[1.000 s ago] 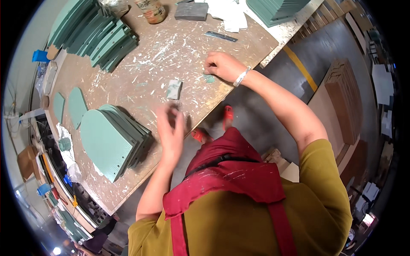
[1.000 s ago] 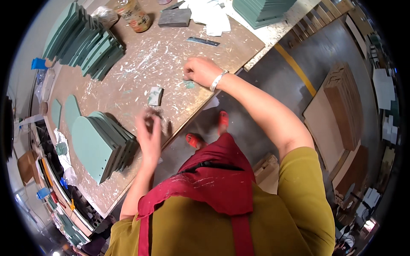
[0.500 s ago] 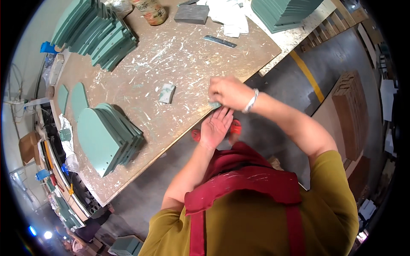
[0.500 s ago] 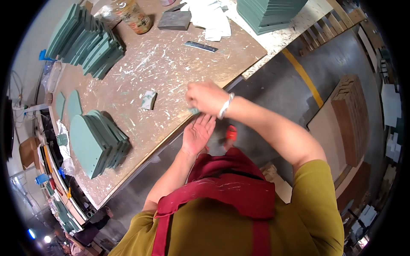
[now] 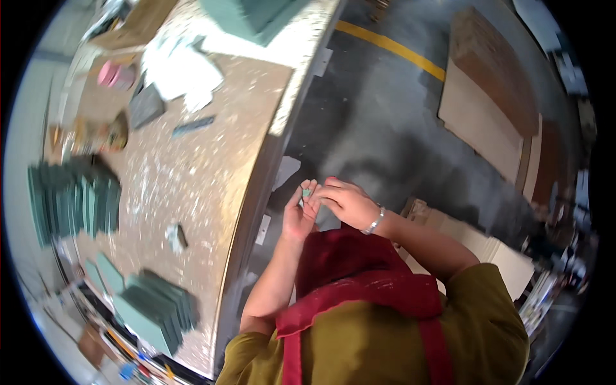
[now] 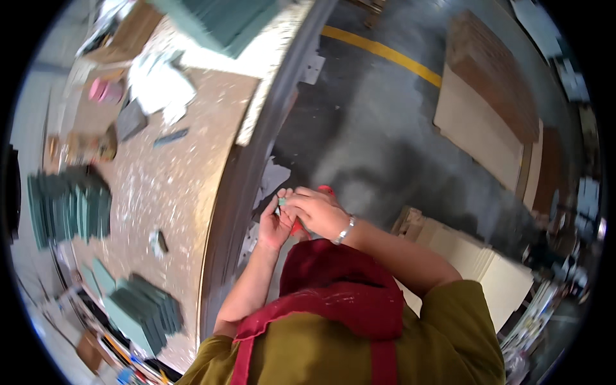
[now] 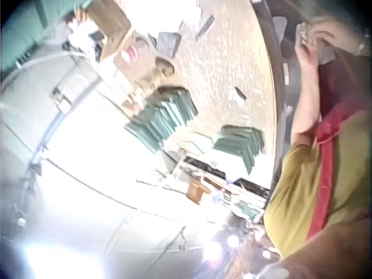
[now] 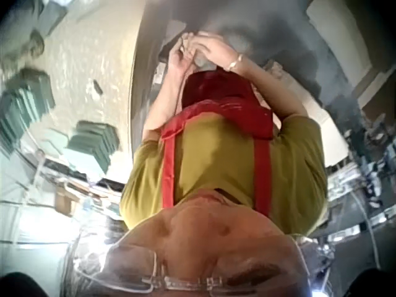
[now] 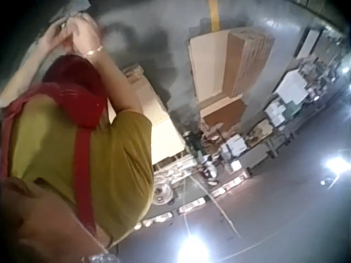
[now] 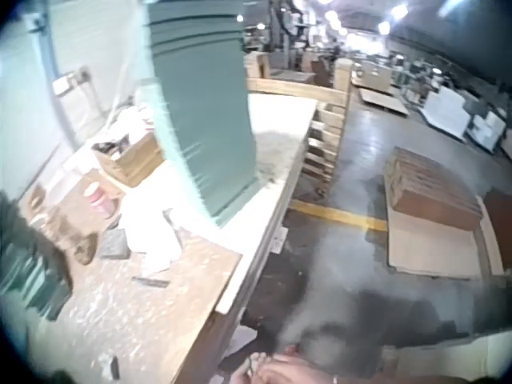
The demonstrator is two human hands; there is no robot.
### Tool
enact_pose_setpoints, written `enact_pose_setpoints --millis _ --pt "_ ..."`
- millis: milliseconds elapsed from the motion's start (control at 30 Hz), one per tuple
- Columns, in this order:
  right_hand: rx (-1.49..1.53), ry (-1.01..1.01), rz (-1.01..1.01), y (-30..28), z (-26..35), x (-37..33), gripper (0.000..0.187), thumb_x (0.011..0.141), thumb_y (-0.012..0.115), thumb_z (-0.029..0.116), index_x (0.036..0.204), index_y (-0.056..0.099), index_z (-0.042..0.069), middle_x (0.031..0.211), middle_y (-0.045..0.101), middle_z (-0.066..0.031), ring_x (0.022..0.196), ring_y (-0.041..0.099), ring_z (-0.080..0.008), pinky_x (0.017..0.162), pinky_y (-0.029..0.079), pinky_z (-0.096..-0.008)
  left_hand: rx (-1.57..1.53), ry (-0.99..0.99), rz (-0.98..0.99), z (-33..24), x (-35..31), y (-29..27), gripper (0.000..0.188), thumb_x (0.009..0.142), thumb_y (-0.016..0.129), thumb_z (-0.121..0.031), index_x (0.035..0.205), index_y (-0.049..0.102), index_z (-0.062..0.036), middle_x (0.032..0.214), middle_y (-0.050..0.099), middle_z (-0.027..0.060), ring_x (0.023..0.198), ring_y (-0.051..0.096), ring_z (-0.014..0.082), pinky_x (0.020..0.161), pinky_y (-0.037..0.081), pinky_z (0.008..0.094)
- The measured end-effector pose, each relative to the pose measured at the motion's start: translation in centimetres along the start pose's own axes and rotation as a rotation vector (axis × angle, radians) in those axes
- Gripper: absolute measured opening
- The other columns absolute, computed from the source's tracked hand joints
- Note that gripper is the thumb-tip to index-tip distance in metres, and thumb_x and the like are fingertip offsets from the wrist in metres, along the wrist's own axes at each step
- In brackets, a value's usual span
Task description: The person wipes several light-green furniture parts with a white cloth, handling them one at a time from a stack and placing them into another stack.
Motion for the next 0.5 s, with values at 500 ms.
enact_pose_setpoints --millis 500 --pt "0.139 0.882 -0.172 7.4 -20.1 -23.4 0.017 0.086 0.067 0.006 0.103 0.069 0.007 0.097 0.068 -0.0153 0.089 0.066 -0.0366 0.077 0.053 -0.0419 -0.116 0.339 0.168 -13.5 37.3 -8.0 0.035 0.1 0.055 -0.019 0.125 0.055 0.0063 0.127 0.062 0.0181 0.115 0.061 0.0361 0.099 0.056 0.044"
Point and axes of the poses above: each hand's wrist, its own x-axis towards the middle knuckle, its own y-axis out of the palm, z = x × y, the point moved 5 cm from there along x, towards the middle knuckle
